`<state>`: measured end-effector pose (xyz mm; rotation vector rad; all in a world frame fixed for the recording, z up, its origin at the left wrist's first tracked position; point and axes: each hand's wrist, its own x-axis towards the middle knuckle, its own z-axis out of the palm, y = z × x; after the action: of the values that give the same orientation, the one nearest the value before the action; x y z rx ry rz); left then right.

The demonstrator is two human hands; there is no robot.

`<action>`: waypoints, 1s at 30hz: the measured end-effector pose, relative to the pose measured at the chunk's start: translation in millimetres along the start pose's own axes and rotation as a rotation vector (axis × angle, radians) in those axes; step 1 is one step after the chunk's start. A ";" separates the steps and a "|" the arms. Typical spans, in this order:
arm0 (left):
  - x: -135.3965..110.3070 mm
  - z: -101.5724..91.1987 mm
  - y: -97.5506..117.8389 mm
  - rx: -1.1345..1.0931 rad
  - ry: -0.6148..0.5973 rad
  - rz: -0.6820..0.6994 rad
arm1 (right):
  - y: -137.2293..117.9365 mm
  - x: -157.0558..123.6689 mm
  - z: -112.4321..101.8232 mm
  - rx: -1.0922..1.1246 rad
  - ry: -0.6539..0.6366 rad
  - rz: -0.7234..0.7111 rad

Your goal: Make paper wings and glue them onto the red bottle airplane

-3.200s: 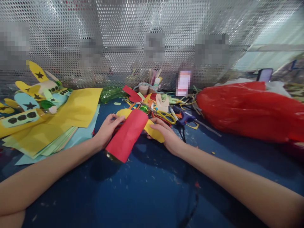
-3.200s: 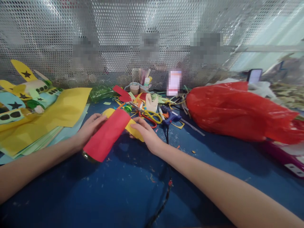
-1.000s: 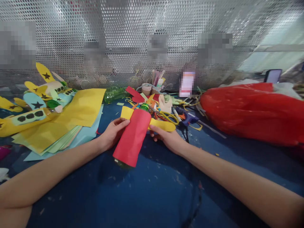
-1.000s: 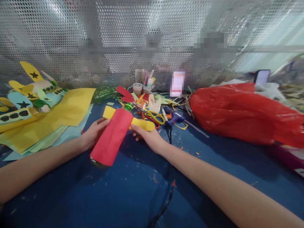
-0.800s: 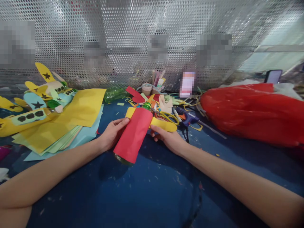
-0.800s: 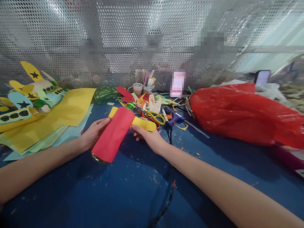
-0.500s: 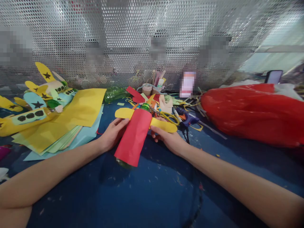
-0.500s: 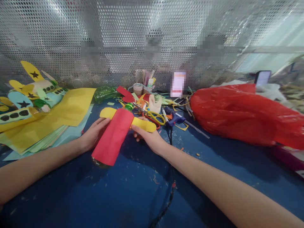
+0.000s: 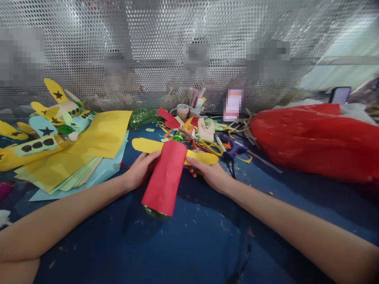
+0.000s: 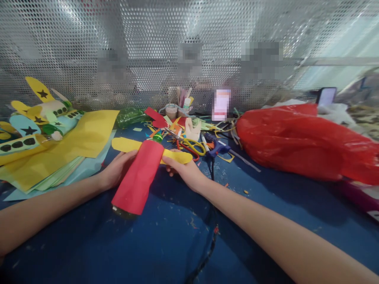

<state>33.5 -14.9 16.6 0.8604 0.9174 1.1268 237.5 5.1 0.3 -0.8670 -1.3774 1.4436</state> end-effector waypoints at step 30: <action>2.7 -6.7 -7.2 0.053 -0.082 0.064 | -4.8 2.3 -1.2 0.196 0.085 0.074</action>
<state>30.4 -13.1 7.1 0.9788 0.8600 1.1182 238.6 7.4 5.1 -0.8491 -1.1304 1.5513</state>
